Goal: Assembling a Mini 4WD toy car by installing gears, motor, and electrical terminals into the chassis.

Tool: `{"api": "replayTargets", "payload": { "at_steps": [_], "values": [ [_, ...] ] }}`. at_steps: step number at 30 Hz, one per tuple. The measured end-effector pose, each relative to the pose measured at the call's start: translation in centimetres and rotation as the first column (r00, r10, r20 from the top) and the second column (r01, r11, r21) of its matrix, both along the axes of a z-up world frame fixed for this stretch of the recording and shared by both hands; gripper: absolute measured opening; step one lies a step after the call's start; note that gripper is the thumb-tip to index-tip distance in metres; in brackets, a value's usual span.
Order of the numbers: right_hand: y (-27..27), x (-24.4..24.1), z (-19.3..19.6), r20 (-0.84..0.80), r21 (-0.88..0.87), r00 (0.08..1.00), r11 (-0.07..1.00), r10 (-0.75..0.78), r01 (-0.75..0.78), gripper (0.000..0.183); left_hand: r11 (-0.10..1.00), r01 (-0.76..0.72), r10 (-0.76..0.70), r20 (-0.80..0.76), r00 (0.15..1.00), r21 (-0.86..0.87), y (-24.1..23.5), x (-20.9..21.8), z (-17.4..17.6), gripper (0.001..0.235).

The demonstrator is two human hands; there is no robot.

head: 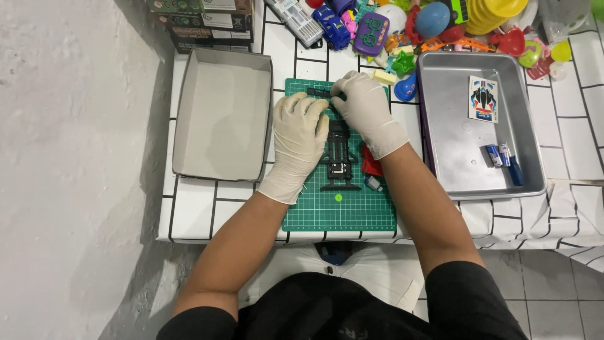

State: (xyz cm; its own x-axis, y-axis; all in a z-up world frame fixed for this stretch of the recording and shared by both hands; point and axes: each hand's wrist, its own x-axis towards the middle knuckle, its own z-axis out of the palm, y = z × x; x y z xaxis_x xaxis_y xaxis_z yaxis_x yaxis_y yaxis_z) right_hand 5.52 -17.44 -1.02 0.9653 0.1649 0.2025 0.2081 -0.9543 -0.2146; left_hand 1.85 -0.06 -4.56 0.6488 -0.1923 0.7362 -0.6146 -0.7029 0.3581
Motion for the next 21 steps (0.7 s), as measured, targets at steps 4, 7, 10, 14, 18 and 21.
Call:
{"api": "replayTargets", "payload": {
  "at_steps": [4, 7, 10, 14, 18, 21],
  "values": [
    [-0.5, -0.2, 1.1, -0.029, 0.155, 1.000, 0.988, -0.003, 0.008, 0.012, 0.999, -0.006, 0.006, 0.007, 1.000, -0.036, 0.3, -0.7, 1.5, 0.017],
    [-0.9, -1.7, 3.8, -0.130, 0.535, 0.991, 0.844, 0.039, 0.036, 0.014, 0.997, 0.055, -0.051, 0.066, 0.996, -0.060, 0.5, -0.7, 1.8, 0.027],
    [-0.9, -4.2, 6.1, -0.248, 0.771, 0.962, 0.625, 0.114, 0.125, 0.015, 0.985, 0.106, -0.108, -0.002, 0.994, -0.138, 0.6, -1.1, 2.9, 0.021],
    [-1.6, -5.9, 4.5, -0.325, 0.831, 0.914, 0.535, 0.243, 0.154, 0.011, 0.964, 0.231, -0.234, -0.001, 0.972, -0.133, 0.2, -1.6, 3.0, 0.036],
    [-2.1, -6.0, 2.9, -0.329, 0.861, 0.894, 0.486, 0.303, 0.153, 0.009, 0.833, 0.376, -0.452, -0.107, 0.885, -0.406, 0.7, -3.7, 7.2, 0.021],
    [-1.8, -6.3, 3.4, -0.292, 0.903, 0.897, 0.405, 0.331, 0.145, 0.012, 0.749, 0.451, -0.565, -0.111, 0.818, -0.486, 0.9, -2.8, 6.1, 0.022]
  ]
}}
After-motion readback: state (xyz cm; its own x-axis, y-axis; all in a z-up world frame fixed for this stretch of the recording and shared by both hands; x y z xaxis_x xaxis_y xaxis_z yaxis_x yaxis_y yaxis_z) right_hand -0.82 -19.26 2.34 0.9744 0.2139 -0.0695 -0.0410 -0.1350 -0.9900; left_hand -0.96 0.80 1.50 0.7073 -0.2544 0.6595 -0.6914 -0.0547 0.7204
